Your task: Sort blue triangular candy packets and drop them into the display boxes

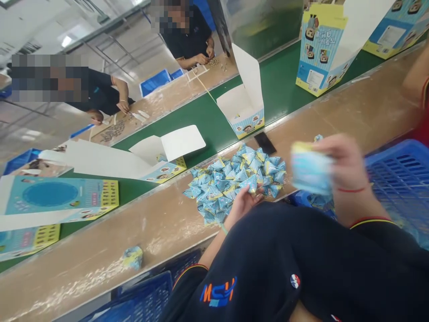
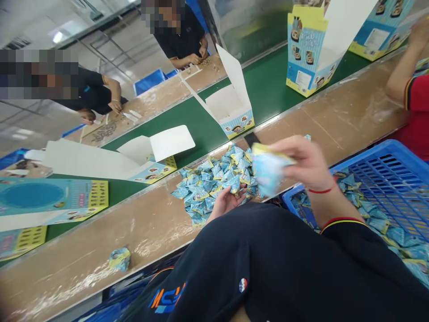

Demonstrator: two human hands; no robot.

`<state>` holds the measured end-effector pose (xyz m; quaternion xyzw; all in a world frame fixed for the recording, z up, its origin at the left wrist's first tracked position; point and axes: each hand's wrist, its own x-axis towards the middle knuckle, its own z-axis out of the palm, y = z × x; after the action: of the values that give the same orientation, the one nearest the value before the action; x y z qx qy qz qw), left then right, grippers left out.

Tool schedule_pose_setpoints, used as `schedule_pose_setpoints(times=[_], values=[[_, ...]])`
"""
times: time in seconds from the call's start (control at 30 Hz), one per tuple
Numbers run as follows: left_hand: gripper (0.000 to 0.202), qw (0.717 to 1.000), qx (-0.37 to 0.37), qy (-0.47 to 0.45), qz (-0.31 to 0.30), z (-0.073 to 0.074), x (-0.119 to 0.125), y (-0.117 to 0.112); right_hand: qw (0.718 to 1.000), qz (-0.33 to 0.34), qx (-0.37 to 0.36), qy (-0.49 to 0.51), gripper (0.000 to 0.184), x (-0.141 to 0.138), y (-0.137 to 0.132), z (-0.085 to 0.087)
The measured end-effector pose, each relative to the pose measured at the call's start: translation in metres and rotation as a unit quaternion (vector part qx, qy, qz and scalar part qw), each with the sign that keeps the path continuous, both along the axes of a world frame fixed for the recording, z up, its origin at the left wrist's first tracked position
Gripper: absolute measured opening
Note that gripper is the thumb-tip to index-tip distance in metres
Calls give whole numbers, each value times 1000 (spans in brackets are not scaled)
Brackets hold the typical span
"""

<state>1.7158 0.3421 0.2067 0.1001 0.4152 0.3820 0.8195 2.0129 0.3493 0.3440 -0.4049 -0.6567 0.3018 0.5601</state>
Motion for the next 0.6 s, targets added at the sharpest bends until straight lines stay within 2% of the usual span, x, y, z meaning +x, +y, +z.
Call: schedule_pose_setpoints(times=[0.07, 0.17, 0.23, 0.33, 0.43, 0.53, 0.6], values=[[29, 1000, 1, 6, 17, -3, -5, 0, 999, 29, -27, -15, 39, -25, 17, -7], [32, 999, 10, 11, 30, -3, -12, -5, 997, 17, -68, -14, 37, -53, 35, -27], [38, 998, 51, -4, 33, 2, -15, -10, 995, -3, -97, 10, 34, -65, 41, -43], [53, 990, 128, -61, 17, 17, -13, -13, 988, -8, -151, 41, 26, -81, 38, -68], [62, 987, 137, -88, -4, 32, -7, -10, 984, 31, -177, 20, 21, -97, 26, -89], [68, 990, 130, -59, 7, 39, 0, -8, 984, 46, -171, 5, 23, -104, 19, -100], [70, 990, 136, -40, 15, 41, 2, -8, 988, 46, -133, -67, 20, -100, 24, -98]])
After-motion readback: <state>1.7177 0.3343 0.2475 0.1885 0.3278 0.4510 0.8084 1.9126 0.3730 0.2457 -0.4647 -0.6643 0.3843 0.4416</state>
